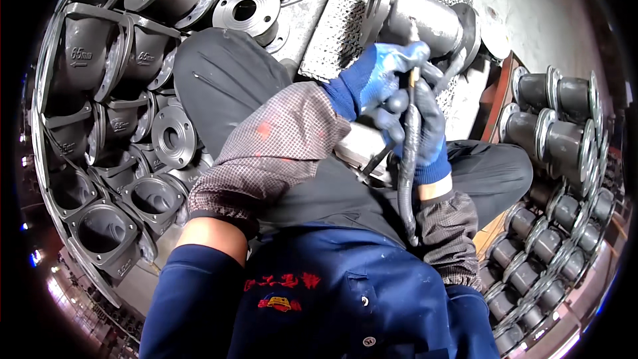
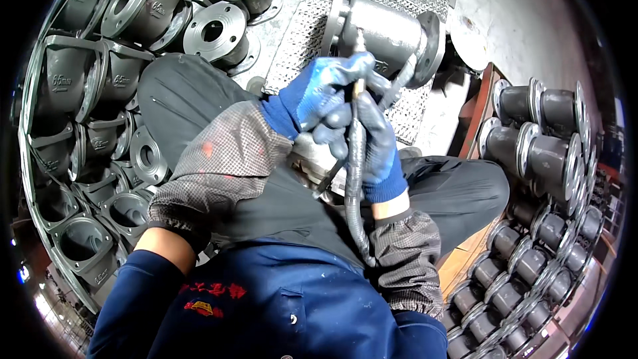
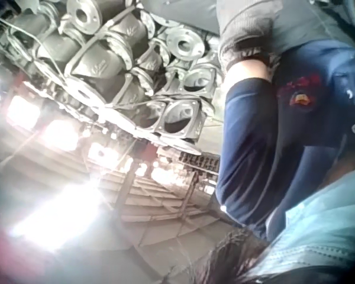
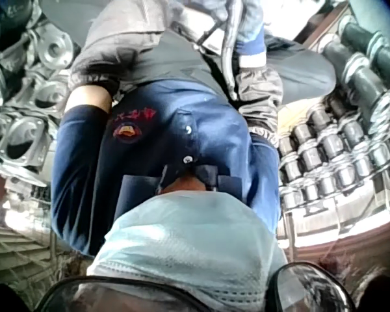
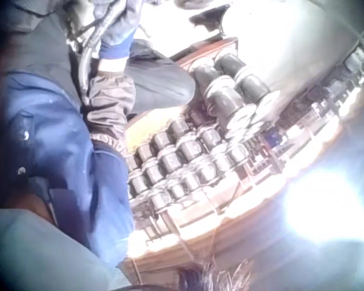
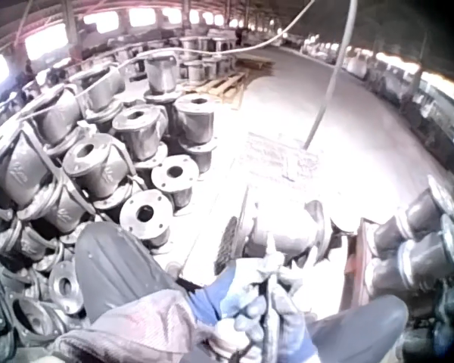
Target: The person uses a pneumatic grinding tool and a metal pick to remove debris and smooth the interior and exterior surfaces of a metal casting.
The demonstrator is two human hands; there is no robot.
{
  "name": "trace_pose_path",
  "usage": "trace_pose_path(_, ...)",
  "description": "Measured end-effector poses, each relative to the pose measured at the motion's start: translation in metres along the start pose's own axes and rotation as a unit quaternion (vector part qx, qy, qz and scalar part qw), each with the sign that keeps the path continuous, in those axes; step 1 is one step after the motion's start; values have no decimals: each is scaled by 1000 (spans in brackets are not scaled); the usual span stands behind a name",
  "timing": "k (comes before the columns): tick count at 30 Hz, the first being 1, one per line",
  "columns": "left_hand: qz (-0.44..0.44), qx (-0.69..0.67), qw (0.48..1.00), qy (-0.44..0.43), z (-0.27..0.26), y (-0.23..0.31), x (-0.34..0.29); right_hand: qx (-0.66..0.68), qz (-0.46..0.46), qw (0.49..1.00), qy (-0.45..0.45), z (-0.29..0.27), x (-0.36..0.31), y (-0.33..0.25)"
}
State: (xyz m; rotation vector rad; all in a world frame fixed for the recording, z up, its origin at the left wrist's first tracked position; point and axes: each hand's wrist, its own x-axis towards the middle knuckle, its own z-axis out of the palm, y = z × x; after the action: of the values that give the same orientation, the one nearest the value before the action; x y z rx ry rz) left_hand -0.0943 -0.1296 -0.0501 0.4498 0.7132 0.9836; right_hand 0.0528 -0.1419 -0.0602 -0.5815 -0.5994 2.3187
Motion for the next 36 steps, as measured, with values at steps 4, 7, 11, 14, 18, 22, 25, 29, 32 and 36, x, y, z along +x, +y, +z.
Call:
trace_pose_path(4,-46,4,998,44,-6,-2,-3,-28,39,994,102,5,0,6)
trace_pose_path(7,-64,38,990,118,-14,-5,-9,-155,73,972,161,14,7,6)
trace_pose_path(11,-55,110,980,155,-21,0,-10,-306,41,943,126,14,23,9)
trace_pose_path(14,-28,178,962,205,-26,-6,10,-366,12,919,149,4,35,10)
trace_pose_path(18,-8,230,948,220,-41,-16,22,-244,10,952,186,-6,44,27)
trace_pose_path(22,9,284,932,227,-42,-19,20,-264,14,943,201,-7,40,31)
trace_pose_path(25,21,326,919,220,-50,-24,20,-190,-11,953,235,3,41,38)
trace_pose_path(29,28,266,936,230,-51,-23,25,-219,-22,950,220,-10,43,42)
trace_pose_path(32,22,295,928,228,-54,-26,25,-209,-45,949,230,-18,45,50)
trace_pose_path(36,17,316,915,252,-46,-20,23,-208,1,945,250,-3,42,39)
